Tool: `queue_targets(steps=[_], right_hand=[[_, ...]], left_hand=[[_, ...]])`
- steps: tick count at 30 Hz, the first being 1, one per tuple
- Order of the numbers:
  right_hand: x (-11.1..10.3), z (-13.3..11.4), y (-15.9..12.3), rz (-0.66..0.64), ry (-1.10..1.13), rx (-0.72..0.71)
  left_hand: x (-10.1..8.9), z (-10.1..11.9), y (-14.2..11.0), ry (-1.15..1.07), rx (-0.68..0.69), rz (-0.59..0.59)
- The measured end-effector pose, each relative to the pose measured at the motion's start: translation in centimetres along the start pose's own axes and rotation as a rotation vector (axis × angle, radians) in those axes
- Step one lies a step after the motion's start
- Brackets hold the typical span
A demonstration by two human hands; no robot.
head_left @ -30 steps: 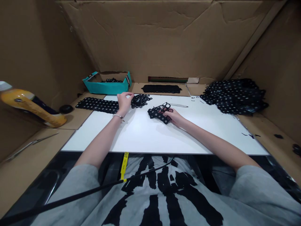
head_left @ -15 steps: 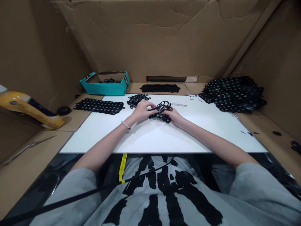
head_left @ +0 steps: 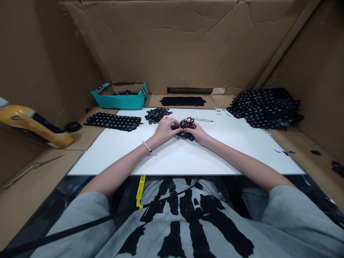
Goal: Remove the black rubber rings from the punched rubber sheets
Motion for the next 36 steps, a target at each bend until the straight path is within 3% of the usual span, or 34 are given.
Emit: queue_targets(steps=[4, 6, 8, 10, 13, 16, 20, 25, 27, 31, 33, 36], right_hand=[[0.0, 0.2, 0.2, 0.044, -0.011, 0.024], [-0.1, 0.3, 0.3, 0.068, -0.005, 0.05], [-0.1, 0.3, 0.5, 0.098, 0.003, 0.075], [-0.2, 0.2, 0.5, 0.121, 0.0, 0.098], [-0.2, 0.0, 0.5, 0.12, -0.001, 0.127], [-0.2, -0.2, 0.3, 0.104, 0.005, 0.128], [-0.2, -0.1, 0.3, 0.085, 0.006, 0.118], [-0.3, 0.1, 0.5, 0.074, 0.008, 0.114], [-0.3, 0.2, 0.5, 0.065, 0.004, 0.099], [-0.2, 0.3, 0.5, 0.058, 0.016, 0.058], [-0.2, 0.3, 0.4, 0.057, 0.01, 0.039], [-0.1, 0.3, 0.4, 0.044, -0.02, 0.034]], left_hand=[[0.5, 0.1, 0.1, -0.069, -0.04, -0.013], [0.7, -0.7, 0.6, -0.141, -0.129, 0.007], [0.2, -2.3, 1.4, -0.217, -0.276, 0.117], [-1.0, -4.6, 2.2, -0.241, -0.415, 0.302], [-3.3, -8.2, 3.1, -0.145, -0.463, 0.505], [-4.4, -10.8, 3.3, -0.069, -0.479, 0.529], [-4.1, -12.2, 2.8, 0.115, -0.434, 0.476], [-4.0, -10.5, 3.0, 0.188, -0.302, 0.454], [-3.7, -8.7, 3.0, 0.125, -0.199, 0.349], [-1.9, -4.6, 2.3, 0.005, -0.051, -0.038], [-1.0, -3.3, 1.6, -0.007, -0.023, -0.105], [-0.2, -2.6, 1.0, -0.009, -0.003, -0.103]])
Point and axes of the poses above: each hand's wrist, its own y-axis towards the middle knuckle, its own x-axis out of the palm, z = x × y, the point moved 1 cm from there along y, towards the middle knuckle, and after that the axes turned 8 degrees about z, right-handed, at the moved point
